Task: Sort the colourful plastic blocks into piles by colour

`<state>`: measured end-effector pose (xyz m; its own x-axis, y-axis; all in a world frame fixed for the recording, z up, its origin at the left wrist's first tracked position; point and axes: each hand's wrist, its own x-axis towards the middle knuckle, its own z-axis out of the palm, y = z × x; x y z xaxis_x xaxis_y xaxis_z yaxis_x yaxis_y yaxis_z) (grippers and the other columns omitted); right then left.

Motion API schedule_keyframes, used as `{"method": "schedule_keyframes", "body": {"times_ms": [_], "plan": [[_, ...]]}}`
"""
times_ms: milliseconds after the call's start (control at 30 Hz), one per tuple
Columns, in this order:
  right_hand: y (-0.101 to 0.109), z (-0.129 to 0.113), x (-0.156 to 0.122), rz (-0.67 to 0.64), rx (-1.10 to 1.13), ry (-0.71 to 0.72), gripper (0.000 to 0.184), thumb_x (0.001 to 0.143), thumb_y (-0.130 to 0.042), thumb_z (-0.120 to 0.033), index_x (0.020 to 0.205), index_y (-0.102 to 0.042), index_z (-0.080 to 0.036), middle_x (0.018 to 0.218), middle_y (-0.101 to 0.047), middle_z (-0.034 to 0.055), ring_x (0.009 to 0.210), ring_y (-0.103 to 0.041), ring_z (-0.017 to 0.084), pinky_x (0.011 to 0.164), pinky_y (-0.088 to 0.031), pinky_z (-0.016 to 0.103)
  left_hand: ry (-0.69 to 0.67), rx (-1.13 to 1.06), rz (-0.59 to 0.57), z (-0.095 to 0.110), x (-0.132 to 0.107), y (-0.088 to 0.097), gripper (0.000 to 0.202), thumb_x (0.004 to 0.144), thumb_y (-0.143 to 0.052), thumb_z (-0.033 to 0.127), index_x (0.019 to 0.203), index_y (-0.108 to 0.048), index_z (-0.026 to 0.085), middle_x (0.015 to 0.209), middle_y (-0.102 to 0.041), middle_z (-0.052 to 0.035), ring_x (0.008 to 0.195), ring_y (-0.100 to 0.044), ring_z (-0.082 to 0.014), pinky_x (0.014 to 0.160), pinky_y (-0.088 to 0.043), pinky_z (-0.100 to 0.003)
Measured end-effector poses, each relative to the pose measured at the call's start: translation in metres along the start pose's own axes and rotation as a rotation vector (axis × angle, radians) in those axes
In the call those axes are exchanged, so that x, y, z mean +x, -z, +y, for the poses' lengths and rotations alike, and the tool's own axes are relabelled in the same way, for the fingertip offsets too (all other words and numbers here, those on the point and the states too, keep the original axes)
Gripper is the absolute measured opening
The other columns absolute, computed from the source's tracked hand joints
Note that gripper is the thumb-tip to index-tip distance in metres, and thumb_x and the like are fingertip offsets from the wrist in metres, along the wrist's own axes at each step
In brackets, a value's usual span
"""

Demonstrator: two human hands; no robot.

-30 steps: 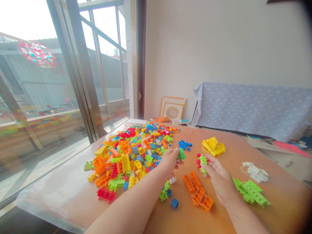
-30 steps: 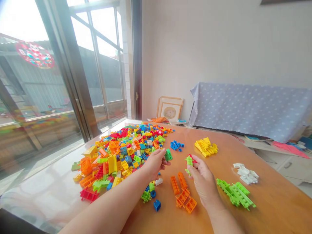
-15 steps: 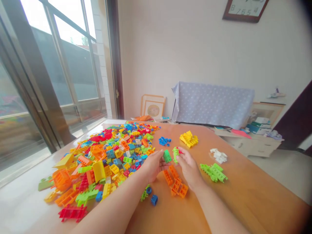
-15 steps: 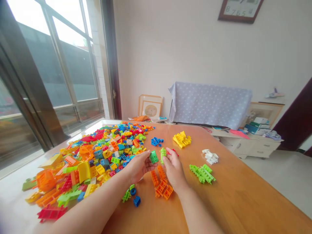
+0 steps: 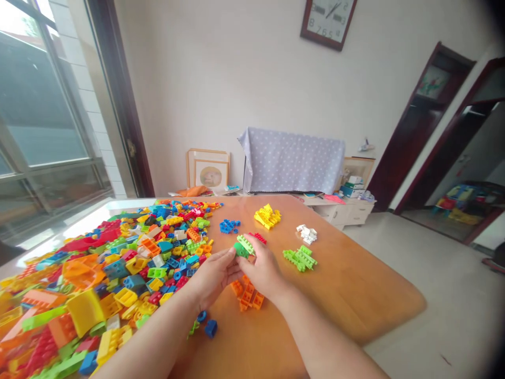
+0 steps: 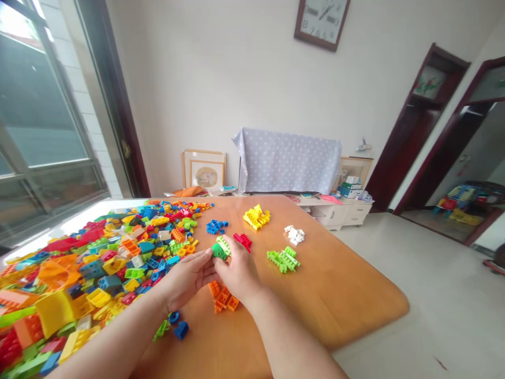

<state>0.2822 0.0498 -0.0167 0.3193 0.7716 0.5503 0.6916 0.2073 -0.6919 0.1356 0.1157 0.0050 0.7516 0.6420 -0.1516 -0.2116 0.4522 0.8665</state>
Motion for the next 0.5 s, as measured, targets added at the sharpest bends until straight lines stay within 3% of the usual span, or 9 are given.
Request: {"method": "schedule_keyframes", "body": {"times_ms": [100,233,367,500], "plan": [[0.012,-0.004,0.004,0.017,0.012,-0.040,0.058,0.084,-0.067,-0.028,0.141,-0.057,-0.026,0.132,-0.068,0.0072,0.118,-0.065,0.025,0.103,-0.051,0.040,0.003,0.054,-0.012,0.001,-0.002,0.002,0.032,0.090,-0.070,0.043,0.109,-0.071,0.017,0.112,-0.076,-0.0139,0.102,-0.073,-0.0249,0.094,-0.056,-0.036],[0.042,0.001,0.015,0.100,0.053,-0.135,0.057,0.087,-0.066,-0.035,0.143,-0.054,-0.027,0.128,-0.070,0.0050,0.111,-0.067,0.023,0.098,-0.053,0.037,-0.014,0.129,0.105,0.003,0.001,0.011,0.048,0.085,-0.075,0.049,0.122,-0.067,0.019,0.119,-0.074,-0.0160,0.110,-0.071,-0.0273,0.100,-0.054,-0.040],[0.080,0.028,0.031,0.133,-0.035,-0.234,0.054,0.086,-0.065,-0.040,0.138,-0.058,-0.027,0.123,-0.072,0.0042,0.108,-0.068,0.023,0.095,-0.053,0.037,-0.063,0.132,0.183,0.008,0.007,0.021,0.044,0.081,-0.079,0.048,0.111,-0.070,0.017,0.117,-0.074,-0.0169,0.105,-0.072,-0.0267,0.097,-0.055,-0.039],[0.109,0.068,0.040,0.143,-0.290,-0.391,0.051,0.084,-0.064,-0.042,0.132,-0.064,-0.026,0.122,-0.072,0.0065,0.108,-0.067,0.025,0.093,-0.051,0.037,-0.096,0.138,0.239,0.014,0.010,0.024,0.040,0.079,-0.080,0.047,0.103,-0.071,0.017,0.113,-0.075,-0.0160,0.101,-0.072,-0.0248,0.089,-0.056,-0.036]]}}
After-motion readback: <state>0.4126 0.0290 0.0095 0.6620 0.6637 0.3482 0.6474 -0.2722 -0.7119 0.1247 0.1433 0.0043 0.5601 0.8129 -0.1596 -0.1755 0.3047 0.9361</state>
